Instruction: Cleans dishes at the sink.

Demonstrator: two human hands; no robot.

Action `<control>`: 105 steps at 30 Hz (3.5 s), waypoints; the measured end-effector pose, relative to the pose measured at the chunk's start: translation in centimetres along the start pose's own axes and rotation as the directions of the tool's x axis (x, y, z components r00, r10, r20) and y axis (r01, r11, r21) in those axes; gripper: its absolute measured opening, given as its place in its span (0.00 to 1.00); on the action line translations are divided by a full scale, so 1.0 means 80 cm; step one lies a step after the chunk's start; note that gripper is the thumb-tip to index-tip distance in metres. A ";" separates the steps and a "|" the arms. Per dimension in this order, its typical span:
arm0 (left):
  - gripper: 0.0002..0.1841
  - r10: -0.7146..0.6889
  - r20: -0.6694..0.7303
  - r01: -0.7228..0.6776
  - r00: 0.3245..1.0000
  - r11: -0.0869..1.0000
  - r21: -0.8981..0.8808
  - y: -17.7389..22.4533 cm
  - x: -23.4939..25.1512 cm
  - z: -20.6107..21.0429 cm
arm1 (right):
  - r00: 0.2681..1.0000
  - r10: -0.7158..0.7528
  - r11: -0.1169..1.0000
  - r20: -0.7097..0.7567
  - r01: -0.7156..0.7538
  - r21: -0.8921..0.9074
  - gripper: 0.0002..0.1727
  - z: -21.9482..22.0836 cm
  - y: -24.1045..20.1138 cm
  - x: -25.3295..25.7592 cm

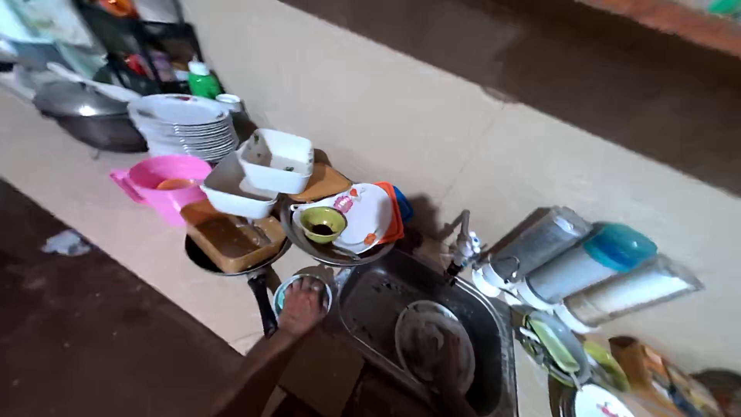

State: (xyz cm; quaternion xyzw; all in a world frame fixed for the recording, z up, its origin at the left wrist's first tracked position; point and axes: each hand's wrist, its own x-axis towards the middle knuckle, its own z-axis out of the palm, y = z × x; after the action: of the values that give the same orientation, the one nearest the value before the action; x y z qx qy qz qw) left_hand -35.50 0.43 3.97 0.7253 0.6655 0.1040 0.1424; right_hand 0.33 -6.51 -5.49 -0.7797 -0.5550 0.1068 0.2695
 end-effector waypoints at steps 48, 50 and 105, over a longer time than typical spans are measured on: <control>0.49 0.330 0.398 -0.336 0.856 0.940 -0.056 0.240 0.031 0.127 | 0.985 -0.099 0.737 -0.143 0.169 0.654 0.25 -0.168 -0.170 0.199; 0.53 0.284 0.377 -0.286 0.881 0.957 -0.053 0.256 0.039 0.157 | 0.985 -0.028 0.691 -0.168 0.140 0.709 0.28 -0.162 -0.173 0.200; 0.45 0.210 0.223 -0.227 0.952 0.973 0.052 0.128 -0.006 0.005 | 0.987 0.009 0.550 -0.162 0.130 0.825 0.33 -0.146 -0.175 0.212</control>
State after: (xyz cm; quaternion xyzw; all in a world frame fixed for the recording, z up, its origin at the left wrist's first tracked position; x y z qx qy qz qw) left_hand -25.81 -0.84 7.14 0.8064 0.5652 0.0139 0.1732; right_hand 0.59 9.00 14.00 -0.5453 -0.4434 0.2893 0.6499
